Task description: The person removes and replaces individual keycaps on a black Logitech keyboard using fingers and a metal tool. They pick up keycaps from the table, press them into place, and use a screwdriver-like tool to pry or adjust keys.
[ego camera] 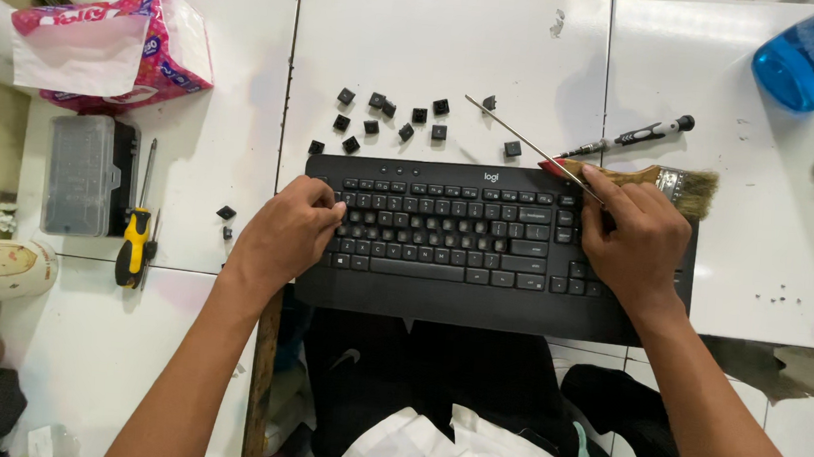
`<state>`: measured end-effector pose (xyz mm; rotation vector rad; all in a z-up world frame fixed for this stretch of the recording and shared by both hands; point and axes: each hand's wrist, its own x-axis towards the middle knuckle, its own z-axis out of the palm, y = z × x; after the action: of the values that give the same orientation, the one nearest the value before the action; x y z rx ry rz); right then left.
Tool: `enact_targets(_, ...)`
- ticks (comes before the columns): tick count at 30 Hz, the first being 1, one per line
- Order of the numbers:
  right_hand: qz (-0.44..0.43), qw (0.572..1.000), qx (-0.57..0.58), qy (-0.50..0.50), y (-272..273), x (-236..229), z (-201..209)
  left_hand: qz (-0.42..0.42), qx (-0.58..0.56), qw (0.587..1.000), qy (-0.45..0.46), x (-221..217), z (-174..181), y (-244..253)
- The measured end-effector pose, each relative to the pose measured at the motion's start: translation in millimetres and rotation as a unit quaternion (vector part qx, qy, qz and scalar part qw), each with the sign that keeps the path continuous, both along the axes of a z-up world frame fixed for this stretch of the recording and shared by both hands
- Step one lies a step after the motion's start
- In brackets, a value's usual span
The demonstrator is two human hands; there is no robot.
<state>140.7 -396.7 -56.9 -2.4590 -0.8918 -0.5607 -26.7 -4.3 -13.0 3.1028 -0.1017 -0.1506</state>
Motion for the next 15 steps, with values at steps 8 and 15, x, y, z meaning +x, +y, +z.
enact_targets(8, -0.004, 1.000, -0.012, -0.010, -2, 0, -4, 0.007, 0.007, 1.000, 0.019, 2, 4, -2)
enact_targets(15, 0.027, 0.998, 0.009, -0.055, -6, 1, -14, -0.049, -0.063, 0.997, -0.004, 5, -31, 17)
